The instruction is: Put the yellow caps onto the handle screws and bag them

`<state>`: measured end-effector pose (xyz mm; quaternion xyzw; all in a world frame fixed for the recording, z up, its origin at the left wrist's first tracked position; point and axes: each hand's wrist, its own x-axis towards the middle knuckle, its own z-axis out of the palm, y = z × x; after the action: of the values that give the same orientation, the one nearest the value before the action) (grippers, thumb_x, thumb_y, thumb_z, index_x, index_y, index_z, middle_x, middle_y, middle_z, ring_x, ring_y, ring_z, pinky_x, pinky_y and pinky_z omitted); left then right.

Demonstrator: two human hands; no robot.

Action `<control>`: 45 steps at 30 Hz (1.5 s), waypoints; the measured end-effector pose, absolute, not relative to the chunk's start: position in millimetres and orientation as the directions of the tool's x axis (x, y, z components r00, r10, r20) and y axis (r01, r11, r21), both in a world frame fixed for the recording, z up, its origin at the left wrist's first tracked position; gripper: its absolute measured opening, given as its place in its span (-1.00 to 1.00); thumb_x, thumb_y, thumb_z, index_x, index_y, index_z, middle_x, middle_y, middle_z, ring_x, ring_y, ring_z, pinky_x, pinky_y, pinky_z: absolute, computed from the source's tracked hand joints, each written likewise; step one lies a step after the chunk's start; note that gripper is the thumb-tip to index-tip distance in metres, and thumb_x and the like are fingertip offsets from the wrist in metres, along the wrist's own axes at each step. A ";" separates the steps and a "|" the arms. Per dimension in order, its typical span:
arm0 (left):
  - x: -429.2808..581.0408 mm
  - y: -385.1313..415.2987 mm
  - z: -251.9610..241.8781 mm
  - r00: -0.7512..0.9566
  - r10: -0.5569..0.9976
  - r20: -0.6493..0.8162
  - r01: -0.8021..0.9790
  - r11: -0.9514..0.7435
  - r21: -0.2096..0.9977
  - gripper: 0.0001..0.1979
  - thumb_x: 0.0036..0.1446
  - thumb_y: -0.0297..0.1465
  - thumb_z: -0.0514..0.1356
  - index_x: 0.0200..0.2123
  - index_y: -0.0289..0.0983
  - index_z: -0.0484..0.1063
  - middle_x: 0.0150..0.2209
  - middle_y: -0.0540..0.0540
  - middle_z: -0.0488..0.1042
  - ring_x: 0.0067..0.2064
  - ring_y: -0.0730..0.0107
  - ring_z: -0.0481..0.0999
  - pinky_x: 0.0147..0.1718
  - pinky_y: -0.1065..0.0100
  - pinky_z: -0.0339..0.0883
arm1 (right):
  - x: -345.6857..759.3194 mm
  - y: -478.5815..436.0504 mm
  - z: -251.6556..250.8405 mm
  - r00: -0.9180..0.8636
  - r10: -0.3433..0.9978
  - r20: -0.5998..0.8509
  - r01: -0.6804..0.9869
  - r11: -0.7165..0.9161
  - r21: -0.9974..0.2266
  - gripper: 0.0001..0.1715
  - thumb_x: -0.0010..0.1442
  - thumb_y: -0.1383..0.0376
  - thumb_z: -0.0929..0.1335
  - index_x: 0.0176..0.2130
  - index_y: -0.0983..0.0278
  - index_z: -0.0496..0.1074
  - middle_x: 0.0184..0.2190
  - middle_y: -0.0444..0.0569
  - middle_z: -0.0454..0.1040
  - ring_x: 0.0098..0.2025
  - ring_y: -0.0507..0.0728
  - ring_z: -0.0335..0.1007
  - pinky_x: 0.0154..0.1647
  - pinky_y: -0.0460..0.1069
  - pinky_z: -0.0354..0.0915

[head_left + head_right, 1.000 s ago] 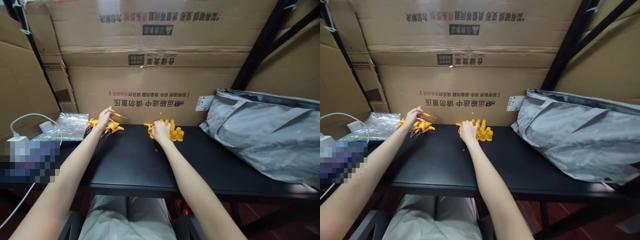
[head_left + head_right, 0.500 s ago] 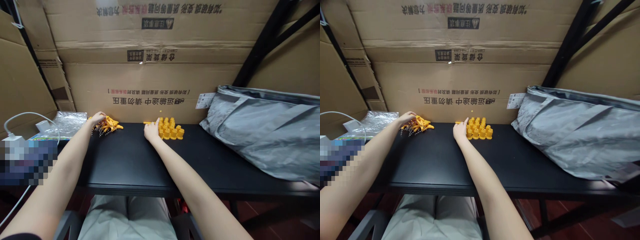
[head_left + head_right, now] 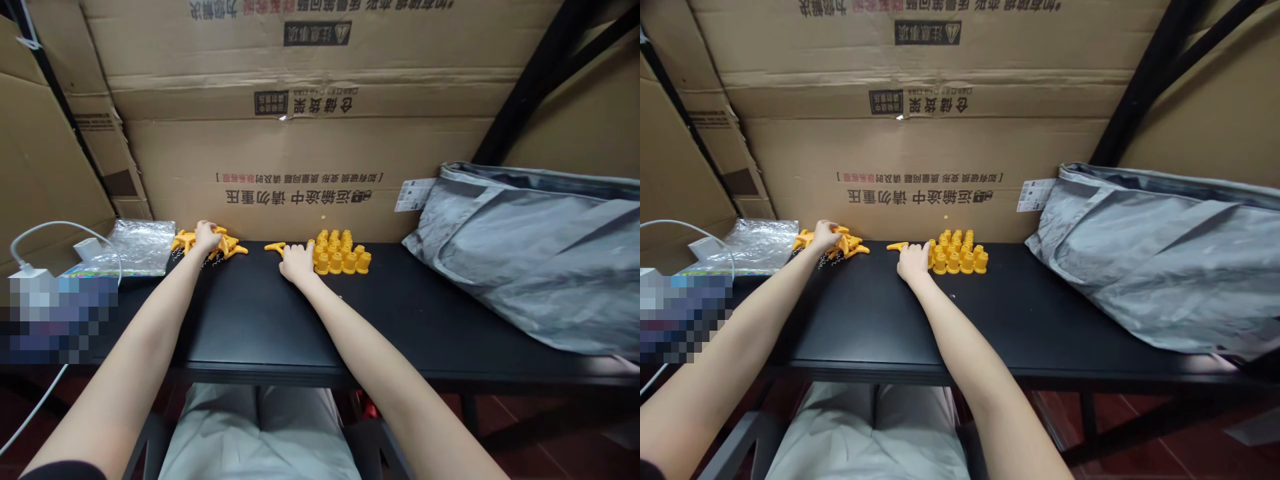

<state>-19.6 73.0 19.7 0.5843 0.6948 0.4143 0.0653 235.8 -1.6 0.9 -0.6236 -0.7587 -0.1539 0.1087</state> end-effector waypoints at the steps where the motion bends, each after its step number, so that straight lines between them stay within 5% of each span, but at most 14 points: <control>1: -19.3 70.6 19.4 -0.229 0.877 0.423 0.838 -0.043 0.543 -0.62 -0.07 -0.49 0.23 -0.10 -0.36 0.41 0.22 -0.36 0.21 0.19 0.00 0.30 0.15 0.12 0.20 | 236.2 -2.6 1.2 -0.202 0.913 0.354 0.979 0.180 0.095 -0.56 0.14 0.34 0.25 -0.01 0.48 0.38 -0.10 0.31 0.47 -0.01 0.35 0.33 0.17 0.33 -0.17; 4: -20.3 61.8 15.0 -0.038 0.910 0.413 0.959 -0.083 0.270 -0.46 0.02 -0.47 0.18 0.12 -0.33 0.30 0.37 -0.29 -0.12 0.31 -0.08 0.08 0.26 0.04 0.00 | 238.1 -4.0 1.3 -0.215 0.911 0.351 0.976 0.197 0.088 -0.56 0.14 0.34 0.24 -0.01 0.48 0.38 -0.09 0.29 0.47 -0.01 0.34 0.34 0.17 0.32 -0.16; 7: -22.7 53.3 9.4 -0.044 0.936 0.350 0.984 -0.021 0.178 -0.35 0.12 -0.44 0.05 0.30 -0.26 0.06 0.40 -0.22 -0.22 0.37 -0.08 -0.12 0.27 -0.12 -0.17 | 240.1 -2.9 -0.5 -0.217 0.913 0.347 0.976 0.201 0.081 -0.58 0.15 0.34 0.24 -0.02 0.45 0.38 -0.11 0.26 0.49 -0.02 0.32 0.35 0.15 0.29 -0.13; 15: -12.4 47.0 8.4 -0.256 0.943 0.210 0.931 0.183 0.316 -0.38 0.27 -0.23 -0.21 0.37 -0.20 -0.19 0.40 -0.21 -0.32 0.39 0.00 -0.33 0.25 -0.23 -0.29 | 243.5 -0.1 -2.7 -0.234 0.905 0.355 0.972 0.228 0.059 -0.64 0.22 0.35 0.20 -0.03 0.45 0.37 -0.15 0.25 0.51 -0.05 0.30 0.37 0.14 0.28 -0.13; 20: -5.9 40.5 5.0 -0.296 0.926 0.235 0.907 0.196 0.374 -0.39 0.26 -0.19 -0.17 0.36 -0.17 -0.10 0.40 -0.24 -0.37 0.39 -0.05 -0.37 0.24 -0.25 -0.33 | 244.1 -3.6 5.4 -0.261 0.859 0.441 0.961 0.274 0.035 -0.63 0.25 0.35 0.16 -0.05 0.42 0.40 -0.12 0.24 0.48 -0.05 0.29 0.33 0.15 0.29 -0.13; 26: 11.1 26.7 17.5 -0.282 0.883 0.376 0.899 0.107 0.424 -0.39 0.23 -0.28 -0.04 0.34 -0.19 -0.02 0.40 -0.26 -0.37 0.39 -0.14 -0.35 0.22 -0.30 -0.24 | 245.3 -8.1 15.3 -0.251 0.774 0.581 0.951 0.310 -0.002 -0.50 0.31 0.31 0.12 0.16 0.42 0.27 -0.04 0.26 0.43 -0.01 0.29 0.27 0.14 0.27 -0.12; 29: 27.5 17.1 29.2 -0.108 0.865 0.490 0.923 -0.096 0.373 -0.30 0.16 -0.36 0.08 0.35 -0.13 -0.08 0.41 -0.21 -0.34 0.39 -0.11 -0.30 0.24 -0.23 -0.17 | 246.9 -9.7 19.4 -0.271 0.727 0.631 0.935 0.355 -0.007 -0.49 0.31 0.32 0.12 0.18 0.40 0.26 -0.01 0.25 0.42 0.02 0.28 0.25 0.15 0.26 -0.15; 34: 50.9 -2.2 33.4 0.192 0.846 0.498 0.867 -0.384 0.317 -0.27 0.13 -0.40 0.11 0.34 -0.05 -0.08 0.36 -0.15 0.01 0.33 0.07 0.09 0.20 0.00 0.10 | 249.6 -11.4 22.6 -0.363 0.624 0.692 0.886 0.462 0.048 -0.50 0.33 0.35 0.09 0.19 0.32 0.28 0.05 0.19 0.40 0.08 0.23 0.22 0.21 0.23 -0.24; 40: 58.1 -20.3 23.5 0.071 0.819 0.569 0.904 -0.294 0.310 -0.51 0.25 -0.33 0.00 0.24 -0.14 0.15 0.14 -0.15 0.39 0.08 0.18 0.44 0.01 0.23 0.31 | 250.8 -10.5 23.2 -0.466 0.553 0.691 0.827 0.550 0.117 -0.53 0.34 0.37 0.10 0.16 0.25 0.31 0.05 0.15 0.42 0.12 0.21 0.23 0.23 0.25 -0.27; 45: 59.3 -27.4 17.3 0.035 0.852 0.523 0.952 -0.188 0.242 -0.58 0.24 -0.23 0.02 0.14 -0.18 0.27 -0.09 -0.17 0.54 -0.09 0.16 0.54 -0.16 0.30 0.34 | 251.2 -10.9 22.1 -0.484 0.588 0.648 0.808 0.585 0.072 -0.60 0.32 0.33 0.17 0.09 0.31 0.34 0.04 0.17 0.42 0.11 0.21 0.26 0.25 0.25 -0.22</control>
<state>59.3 -27.4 17.3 0.7142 0.6313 0.2894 -0.0867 251.2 -10.9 22.1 -0.4153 -0.8406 -0.1875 0.2928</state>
